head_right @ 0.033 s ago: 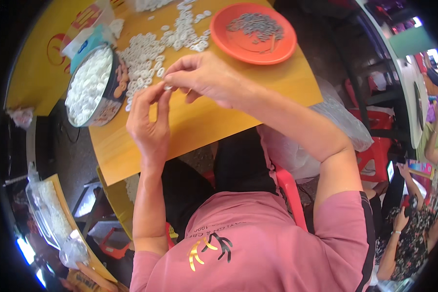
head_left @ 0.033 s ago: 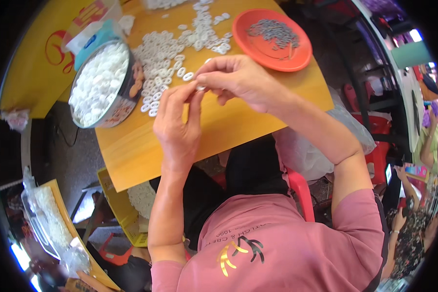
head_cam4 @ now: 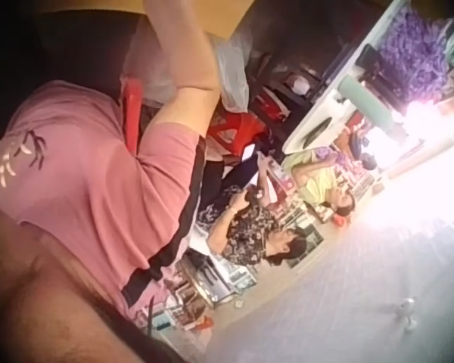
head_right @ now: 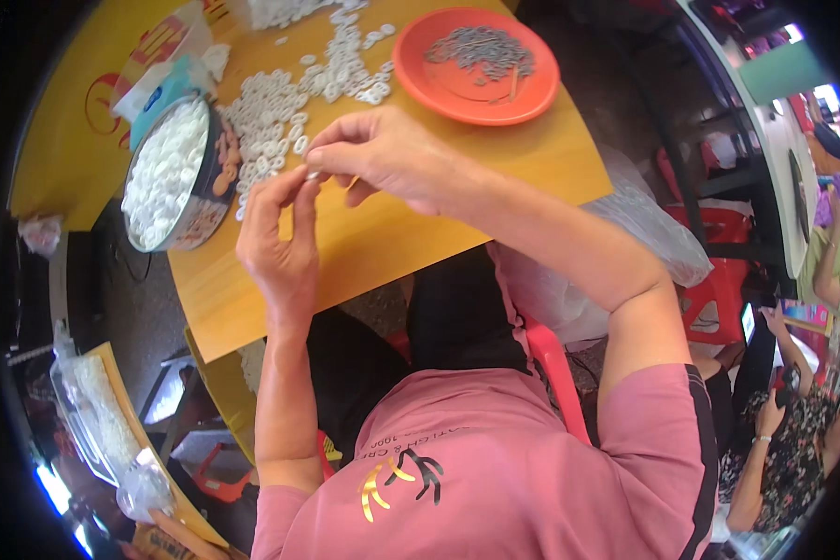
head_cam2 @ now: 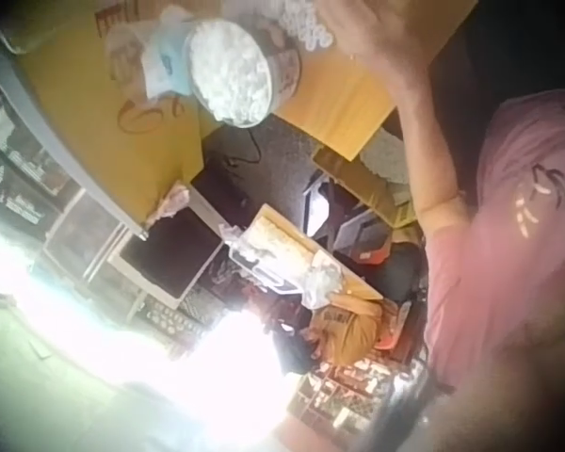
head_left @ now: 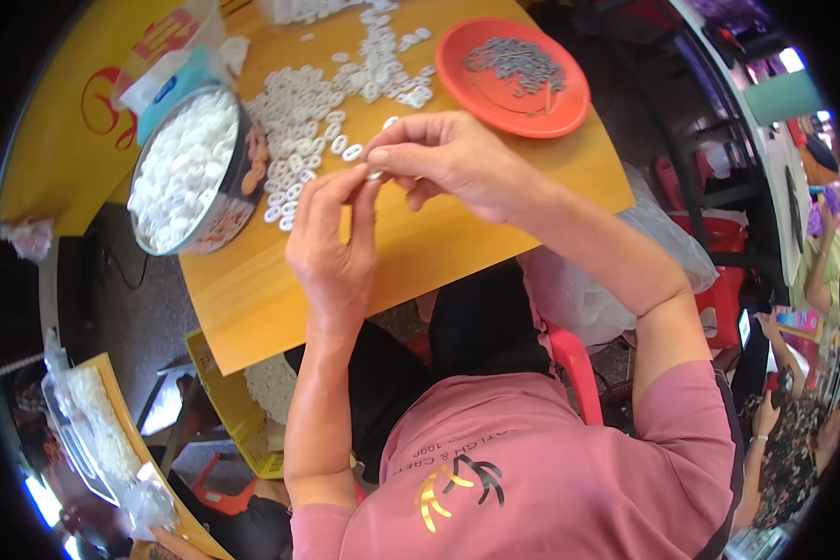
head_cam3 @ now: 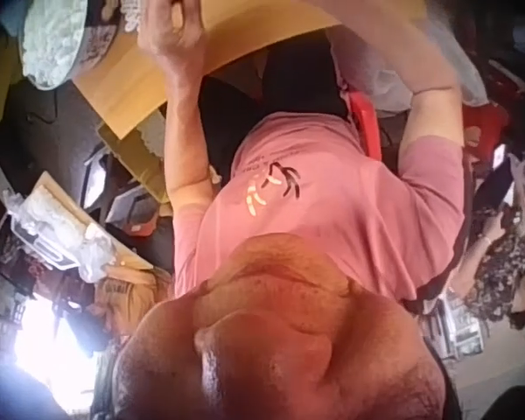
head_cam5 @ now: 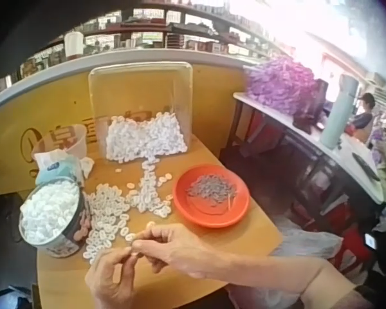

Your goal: Assembling small metal components into white plastic tags.

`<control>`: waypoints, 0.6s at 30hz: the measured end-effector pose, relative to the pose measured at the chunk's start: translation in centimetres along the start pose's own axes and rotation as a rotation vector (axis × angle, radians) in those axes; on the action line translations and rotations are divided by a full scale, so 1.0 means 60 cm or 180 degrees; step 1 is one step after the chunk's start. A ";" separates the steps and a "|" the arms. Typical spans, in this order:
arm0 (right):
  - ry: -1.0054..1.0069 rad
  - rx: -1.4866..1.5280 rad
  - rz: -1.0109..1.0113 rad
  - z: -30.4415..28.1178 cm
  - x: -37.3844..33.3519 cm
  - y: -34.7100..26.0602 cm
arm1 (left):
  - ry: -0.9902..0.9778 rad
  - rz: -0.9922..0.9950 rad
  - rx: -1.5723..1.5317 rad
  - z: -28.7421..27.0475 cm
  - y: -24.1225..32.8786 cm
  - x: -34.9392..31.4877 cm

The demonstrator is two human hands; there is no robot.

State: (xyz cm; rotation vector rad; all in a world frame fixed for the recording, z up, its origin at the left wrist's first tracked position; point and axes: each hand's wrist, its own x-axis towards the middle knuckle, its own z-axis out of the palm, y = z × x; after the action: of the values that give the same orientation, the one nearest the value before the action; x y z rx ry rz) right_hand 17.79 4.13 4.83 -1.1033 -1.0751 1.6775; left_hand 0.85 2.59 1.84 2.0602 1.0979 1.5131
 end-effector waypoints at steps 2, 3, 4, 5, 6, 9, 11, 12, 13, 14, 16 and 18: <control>-0.0120 0.0285 -0.0195 -0.003 -0.012 0.003 | 0.0149 -0.0440 -0.0368 0.009 -0.002 -0.004; -0.0148 0.0123 -0.0415 -0.004 -0.019 0.004 | 0.0101 -0.1020 -0.0892 0.011 0.007 -0.007; -0.0179 -0.0041 -0.0630 -0.005 -0.025 0.004 | 0.0076 -0.1344 -0.1242 0.011 0.016 -0.005; -0.0108 -0.0271 -0.0809 -0.004 -0.028 0.008 | 0.0050 -0.1672 -0.1584 0.011 0.023 -0.003; -0.0072 -0.0280 -0.0825 -0.009 -0.030 0.013 | -0.0036 -0.1888 -0.1827 0.013 0.021 -0.001; 0.0361 -0.1757 -0.1880 -0.017 -0.037 0.014 | -0.0167 -0.2230 -0.2678 0.015 0.022 0.000; 0.0465 -0.1820 -0.2056 -0.021 -0.038 0.019 | -0.0247 -0.2190 -0.2730 0.018 0.023 0.001; 0.0554 -0.1881 -0.2227 -0.023 -0.038 0.020 | -0.0280 -0.2135 -0.2560 0.021 0.023 0.000; 0.0558 -0.1874 -0.2225 -0.028 -0.039 0.018 | -0.0311 -0.2081 -0.2386 0.024 0.023 -0.001; 0.0528 -0.2064 -0.2221 -0.037 -0.043 0.012 | -0.0323 -0.2084 -0.2383 0.026 0.023 -0.003; 0.0664 -0.2515 -0.2385 -0.064 -0.044 0.003 | -0.0526 -0.2159 -0.2131 0.030 0.021 -0.006; 0.1107 -0.2820 -0.2438 -0.103 -0.032 -0.014 | -0.0523 -0.2203 -0.2147 0.031 0.016 -0.010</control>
State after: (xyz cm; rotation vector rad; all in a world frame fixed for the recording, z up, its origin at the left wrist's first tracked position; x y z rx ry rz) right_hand 24.28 3.80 4.54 -1.1993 -1.7620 0.3607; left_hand 2.86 1.84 1.43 1.1535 0.9203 1.1139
